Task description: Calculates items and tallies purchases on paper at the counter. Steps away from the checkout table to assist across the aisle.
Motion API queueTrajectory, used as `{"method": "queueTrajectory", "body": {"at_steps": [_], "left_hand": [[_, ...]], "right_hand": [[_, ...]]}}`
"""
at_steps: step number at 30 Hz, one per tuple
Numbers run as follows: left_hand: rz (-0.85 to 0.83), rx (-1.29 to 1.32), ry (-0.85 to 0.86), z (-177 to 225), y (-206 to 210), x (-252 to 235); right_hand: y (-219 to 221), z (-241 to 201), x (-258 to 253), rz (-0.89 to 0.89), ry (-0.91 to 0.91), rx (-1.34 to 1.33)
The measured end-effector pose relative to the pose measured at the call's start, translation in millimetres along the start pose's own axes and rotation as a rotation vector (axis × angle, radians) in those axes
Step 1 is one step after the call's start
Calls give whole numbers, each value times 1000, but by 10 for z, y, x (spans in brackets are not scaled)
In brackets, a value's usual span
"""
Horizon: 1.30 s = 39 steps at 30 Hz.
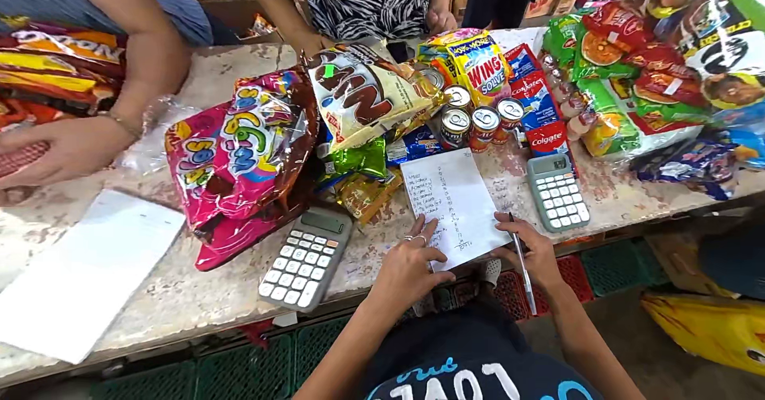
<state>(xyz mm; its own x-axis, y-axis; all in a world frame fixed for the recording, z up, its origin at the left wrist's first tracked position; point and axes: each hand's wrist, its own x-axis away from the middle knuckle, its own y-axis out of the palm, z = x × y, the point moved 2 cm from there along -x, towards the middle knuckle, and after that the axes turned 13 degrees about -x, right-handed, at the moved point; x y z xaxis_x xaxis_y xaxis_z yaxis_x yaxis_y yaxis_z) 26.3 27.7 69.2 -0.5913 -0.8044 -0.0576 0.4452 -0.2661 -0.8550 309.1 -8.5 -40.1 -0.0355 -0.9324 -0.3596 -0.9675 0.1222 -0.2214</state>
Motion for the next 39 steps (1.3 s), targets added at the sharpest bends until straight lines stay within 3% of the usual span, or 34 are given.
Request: {"method": "queueTrajectory", "body": {"at_steps": [11,17,32,39], "left_hand": [[17,4,43,-46,13,-30],[152,-23,54,-45,192,29],[409,160,92,-218,317,167],[426,189,165,-258,354,174]], "right_hand": [[19,18,24,7,5,43],[-23,-4,-3,-17,5,-50],[-29,86,22,10,-127,0],[-43,1,-28,-12,-84,47]]}}
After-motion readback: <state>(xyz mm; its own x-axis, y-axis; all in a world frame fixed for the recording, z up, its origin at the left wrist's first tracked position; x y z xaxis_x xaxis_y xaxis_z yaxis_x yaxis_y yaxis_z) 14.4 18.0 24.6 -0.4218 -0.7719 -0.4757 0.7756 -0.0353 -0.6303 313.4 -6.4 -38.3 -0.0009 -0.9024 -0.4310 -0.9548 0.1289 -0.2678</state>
